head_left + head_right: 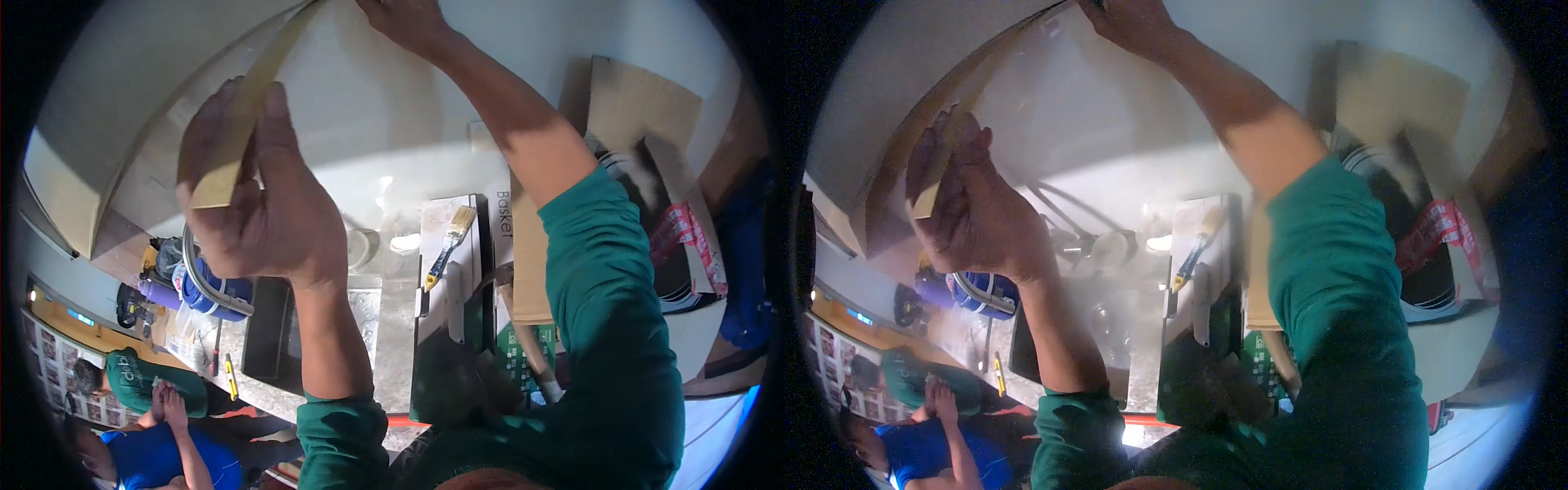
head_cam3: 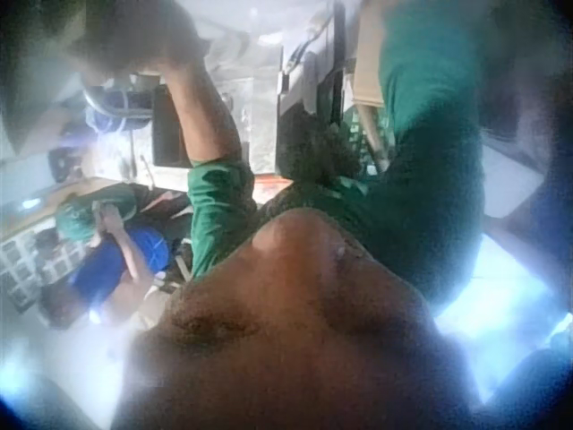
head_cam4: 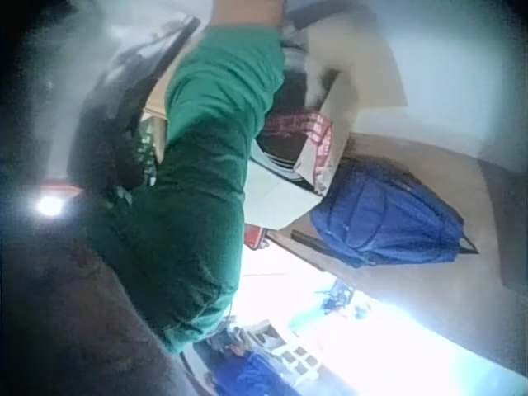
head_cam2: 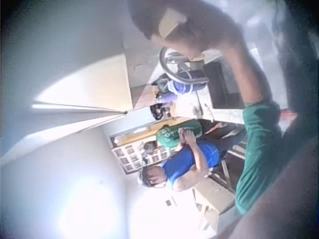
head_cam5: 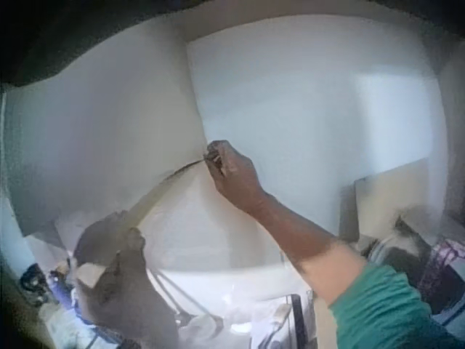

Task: The person installs a wooden cabinet above a kitchen sink. They use a hammer to tap the cabinet into place, a utility knife to trim the bottom edge, and a metal file to smooth the cut surface. The person works in a kitchen with a stainless steel sink and various tools on the counter.

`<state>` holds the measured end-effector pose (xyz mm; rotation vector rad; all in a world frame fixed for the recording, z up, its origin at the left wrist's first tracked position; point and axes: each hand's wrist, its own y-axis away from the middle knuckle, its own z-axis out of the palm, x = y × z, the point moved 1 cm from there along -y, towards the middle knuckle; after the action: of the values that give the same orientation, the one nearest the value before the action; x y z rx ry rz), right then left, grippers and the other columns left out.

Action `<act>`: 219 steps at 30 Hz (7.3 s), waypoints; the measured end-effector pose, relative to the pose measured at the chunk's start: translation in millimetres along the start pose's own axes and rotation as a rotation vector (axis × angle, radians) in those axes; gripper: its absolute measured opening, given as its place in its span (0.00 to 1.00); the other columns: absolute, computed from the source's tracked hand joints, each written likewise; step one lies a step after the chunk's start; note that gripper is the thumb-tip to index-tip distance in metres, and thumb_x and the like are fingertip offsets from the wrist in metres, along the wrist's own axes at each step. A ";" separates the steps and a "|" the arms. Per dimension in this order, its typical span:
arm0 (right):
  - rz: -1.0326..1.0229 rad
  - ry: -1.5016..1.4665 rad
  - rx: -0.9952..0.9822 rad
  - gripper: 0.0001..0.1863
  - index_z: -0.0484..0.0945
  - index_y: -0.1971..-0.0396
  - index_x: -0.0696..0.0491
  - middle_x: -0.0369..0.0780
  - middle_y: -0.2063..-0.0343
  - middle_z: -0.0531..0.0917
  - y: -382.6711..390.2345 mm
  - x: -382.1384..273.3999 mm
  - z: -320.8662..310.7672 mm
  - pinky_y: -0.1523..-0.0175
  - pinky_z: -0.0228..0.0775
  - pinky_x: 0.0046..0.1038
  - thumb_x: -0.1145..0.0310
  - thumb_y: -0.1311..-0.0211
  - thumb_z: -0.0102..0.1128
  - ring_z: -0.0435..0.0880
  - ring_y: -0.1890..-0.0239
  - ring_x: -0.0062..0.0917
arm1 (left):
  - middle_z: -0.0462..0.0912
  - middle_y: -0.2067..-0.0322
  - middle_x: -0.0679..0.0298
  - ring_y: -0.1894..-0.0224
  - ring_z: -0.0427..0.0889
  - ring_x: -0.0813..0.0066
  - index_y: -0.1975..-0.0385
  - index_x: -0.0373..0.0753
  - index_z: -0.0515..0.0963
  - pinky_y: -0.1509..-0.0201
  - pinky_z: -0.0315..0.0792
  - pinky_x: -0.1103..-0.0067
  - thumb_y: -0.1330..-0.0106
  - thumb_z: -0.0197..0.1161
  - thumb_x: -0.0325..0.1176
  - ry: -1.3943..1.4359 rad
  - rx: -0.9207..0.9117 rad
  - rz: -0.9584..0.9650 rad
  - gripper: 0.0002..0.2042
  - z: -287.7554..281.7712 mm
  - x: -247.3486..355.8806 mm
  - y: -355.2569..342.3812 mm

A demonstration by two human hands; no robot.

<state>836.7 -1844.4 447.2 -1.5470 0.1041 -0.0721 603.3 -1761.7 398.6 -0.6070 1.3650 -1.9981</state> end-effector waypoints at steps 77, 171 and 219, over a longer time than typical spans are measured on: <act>1.066 -2.029 0.667 0.14 0.72 0.53 0.66 0.49 0.59 0.80 2.2 -33.1 76.3 0.52 0.85 0.44 0.74 0.34 0.59 0.85 0.58 0.40 | 0.84 0.68 0.49 0.69 0.87 0.69 0.67 0.23 0.78 0.63 0.88 0.73 0.34 0.63 0.28 -0.534 -0.027 0.009 0.10 2.6 24.3 -20.8; 0.906 -2.139 0.525 0.20 0.69 0.48 0.65 0.45 0.53 0.76 16.5 -110.2 52.1 0.37 0.71 0.32 0.68 0.32 0.60 0.76 0.48 0.32 | 0.86 0.67 0.48 0.66 0.88 0.66 0.64 0.24 0.80 0.67 0.85 0.77 0.35 0.68 0.37 -0.407 -0.019 -0.023 0.17 5.4 23.4 -29.6; 0.581 -2.122 0.114 0.24 0.68 0.46 0.67 0.49 0.49 0.76 26.3 -184.3 9.5 0.31 0.64 0.32 0.58 0.26 0.48 0.76 0.42 0.30 | 0.86 0.66 0.48 0.67 0.89 0.63 0.63 0.23 0.80 0.64 0.86 0.76 0.34 0.66 0.36 -0.217 -0.022 0.059 0.16 -5.2 21.2 -32.0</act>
<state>654.1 -1813.7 425.2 -0.7568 -1.0840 1.8971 577.3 -1765.4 427.0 -0.7608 1.2605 -1.8142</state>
